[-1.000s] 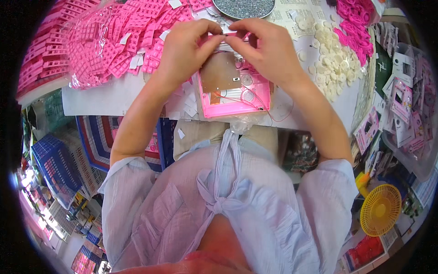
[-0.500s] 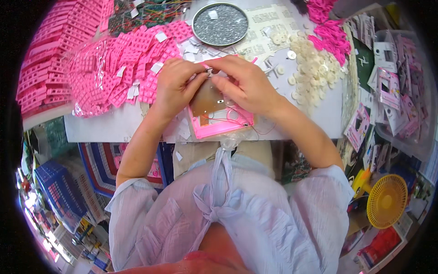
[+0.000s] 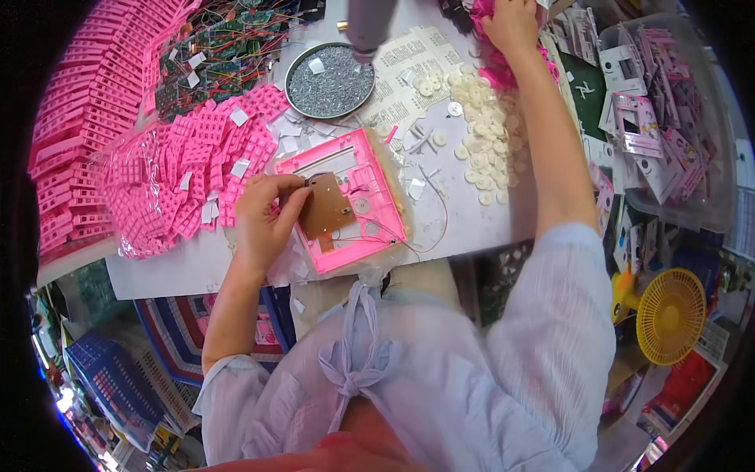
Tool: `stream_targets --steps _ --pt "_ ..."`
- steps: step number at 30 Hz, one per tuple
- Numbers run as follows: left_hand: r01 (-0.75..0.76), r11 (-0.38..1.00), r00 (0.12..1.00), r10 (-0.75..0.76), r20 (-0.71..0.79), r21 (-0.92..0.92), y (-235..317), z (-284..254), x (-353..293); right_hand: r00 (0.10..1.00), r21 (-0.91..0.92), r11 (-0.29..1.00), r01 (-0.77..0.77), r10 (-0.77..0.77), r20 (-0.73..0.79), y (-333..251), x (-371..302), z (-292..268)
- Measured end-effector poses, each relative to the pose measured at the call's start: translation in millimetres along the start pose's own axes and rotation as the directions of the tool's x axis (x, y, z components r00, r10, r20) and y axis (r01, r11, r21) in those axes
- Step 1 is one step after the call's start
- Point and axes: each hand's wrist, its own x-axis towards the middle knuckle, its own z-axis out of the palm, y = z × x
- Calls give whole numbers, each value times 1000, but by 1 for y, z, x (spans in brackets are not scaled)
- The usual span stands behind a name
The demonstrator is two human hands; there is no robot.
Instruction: Assembling the internal electronic components and housing of a pink toy piggy bank at a factory workbench.
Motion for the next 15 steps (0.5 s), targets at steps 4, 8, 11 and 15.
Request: stream_targets --steps 4,8,11,15 --pt "-44 999 999 45 -25 30 0 1 0 955 36 984 175 -179 237 42 23 45" --pt "-95 993 995 97 -34 67 -3 -1 -3 970 58 983 174 -181 162 32 22 28" --pt "-120 991 991 123 -52 60 -6 2 -4 969 -115 984 137 -109 220 40 8 25" --pt "-159 986 984 163 -76 50 -7 3 -3 961 -115 983 144 -111 253 -26 -12 -35"
